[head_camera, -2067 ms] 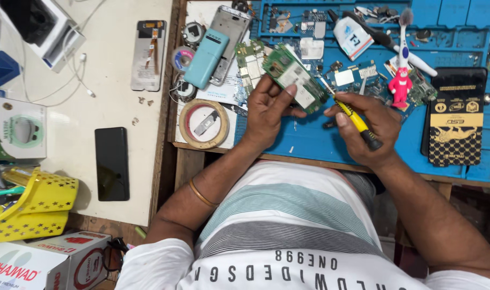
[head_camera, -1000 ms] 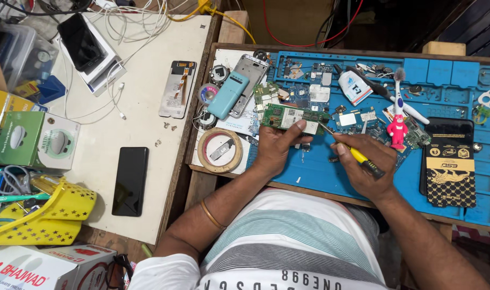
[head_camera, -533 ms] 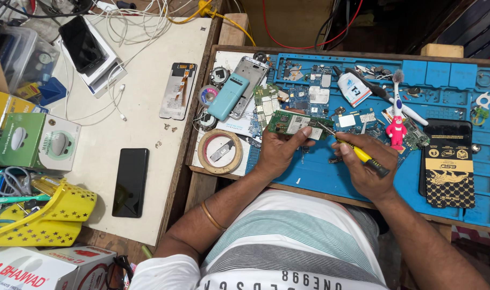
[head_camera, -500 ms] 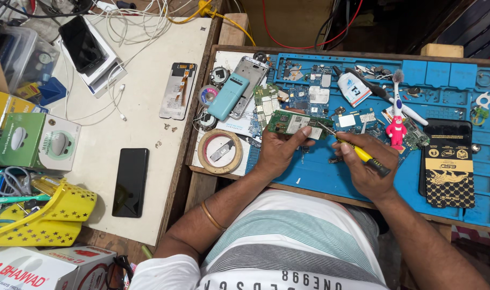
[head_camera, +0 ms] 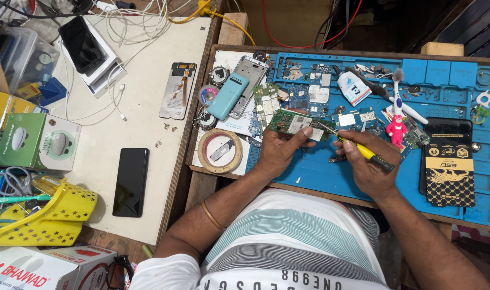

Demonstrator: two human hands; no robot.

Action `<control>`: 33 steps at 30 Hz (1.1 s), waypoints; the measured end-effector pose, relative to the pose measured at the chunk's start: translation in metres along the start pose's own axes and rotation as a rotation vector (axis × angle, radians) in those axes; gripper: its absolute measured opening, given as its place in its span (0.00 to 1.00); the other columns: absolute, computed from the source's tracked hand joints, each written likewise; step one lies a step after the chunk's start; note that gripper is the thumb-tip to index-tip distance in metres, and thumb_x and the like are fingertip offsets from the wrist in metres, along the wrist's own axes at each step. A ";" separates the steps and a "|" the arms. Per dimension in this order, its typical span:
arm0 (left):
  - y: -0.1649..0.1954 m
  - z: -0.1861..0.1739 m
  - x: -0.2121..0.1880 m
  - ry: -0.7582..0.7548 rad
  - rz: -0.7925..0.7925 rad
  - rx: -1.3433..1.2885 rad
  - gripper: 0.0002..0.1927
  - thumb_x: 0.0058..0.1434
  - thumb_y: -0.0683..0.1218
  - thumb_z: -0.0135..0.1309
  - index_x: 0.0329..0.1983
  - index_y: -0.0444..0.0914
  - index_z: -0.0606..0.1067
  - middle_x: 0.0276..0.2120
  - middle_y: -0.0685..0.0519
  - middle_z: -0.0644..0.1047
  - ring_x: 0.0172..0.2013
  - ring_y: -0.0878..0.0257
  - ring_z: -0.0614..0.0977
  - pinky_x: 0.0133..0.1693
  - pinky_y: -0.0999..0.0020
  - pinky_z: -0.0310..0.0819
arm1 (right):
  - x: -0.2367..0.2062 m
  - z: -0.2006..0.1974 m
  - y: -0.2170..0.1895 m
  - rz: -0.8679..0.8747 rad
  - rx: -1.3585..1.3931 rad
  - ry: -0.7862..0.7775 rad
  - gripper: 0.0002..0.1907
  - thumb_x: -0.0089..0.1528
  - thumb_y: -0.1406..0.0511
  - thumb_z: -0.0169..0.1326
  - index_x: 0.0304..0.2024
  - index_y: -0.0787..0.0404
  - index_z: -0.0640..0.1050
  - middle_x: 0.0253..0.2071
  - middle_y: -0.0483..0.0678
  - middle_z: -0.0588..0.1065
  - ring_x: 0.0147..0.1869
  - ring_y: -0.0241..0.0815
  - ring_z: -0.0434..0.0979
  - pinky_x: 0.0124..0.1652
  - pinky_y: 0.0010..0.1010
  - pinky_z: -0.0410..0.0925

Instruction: The person uses a yellow-handled screwdriver to remove screws from a green circuit board, then sets it aside. They pick up a white handheld gaming device and remove screws from its back cover. They then pick up a blue circuit board and remove screws from it as well.

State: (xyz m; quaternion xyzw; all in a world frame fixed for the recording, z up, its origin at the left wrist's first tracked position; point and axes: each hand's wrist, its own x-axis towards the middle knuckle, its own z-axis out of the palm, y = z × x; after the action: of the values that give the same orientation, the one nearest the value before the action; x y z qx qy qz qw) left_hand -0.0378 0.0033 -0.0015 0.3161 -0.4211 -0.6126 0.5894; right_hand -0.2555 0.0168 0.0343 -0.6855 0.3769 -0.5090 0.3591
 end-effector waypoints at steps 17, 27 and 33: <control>-0.003 -0.002 0.000 0.016 -0.013 0.044 0.18 0.71 0.48 0.57 0.58 0.32 0.74 0.46 0.45 0.81 0.47 0.59 0.85 0.42 0.65 0.89 | 0.000 0.000 0.000 0.003 0.013 -0.014 0.10 0.71 0.70 0.53 0.53 0.69 0.78 0.43 0.55 0.81 0.42 0.39 0.84 0.42 0.27 0.77; -0.004 -0.002 0.000 -0.026 -0.003 0.049 0.15 0.72 0.46 0.57 0.56 0.32 0.75 0.47 0.45 0.81 0.47 0.59 0.84 0.42 0.65 0.88 | 0.001 0.000 0.000 -0.018 0.035 -0.032 0.10 0.70 0.70 0.54 0.53 0.68 0.78 0.43 0.55 0.81 0.42 0.39 0.84 0.42 0.26 0.78; -0.001 -0.001 -0.001 -0.001 -0.017 0.016 0.18 0.70 0.47 0.57 0.57 0.33 0.74 0.46 0.46 0.81 0.45 0.60 0.85 0.41 0.67 0.88 | -0.002 0.002 -0.002 0.029 0.052 0.008 0.10 0.71 0.70 0.54 0.52 0.70 0.78 0.44 0.56 0.81 0.43 0.38 0.83 0.42 0.27 0.76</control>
State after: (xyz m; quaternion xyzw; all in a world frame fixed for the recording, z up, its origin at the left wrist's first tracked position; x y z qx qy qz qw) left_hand -0.0373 0.0039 -0.0029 0.3239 -0.4238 -0.6143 0.5815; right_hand -0.2536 0.0197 0.0346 -0.6684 0.3747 -0.5162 0.3826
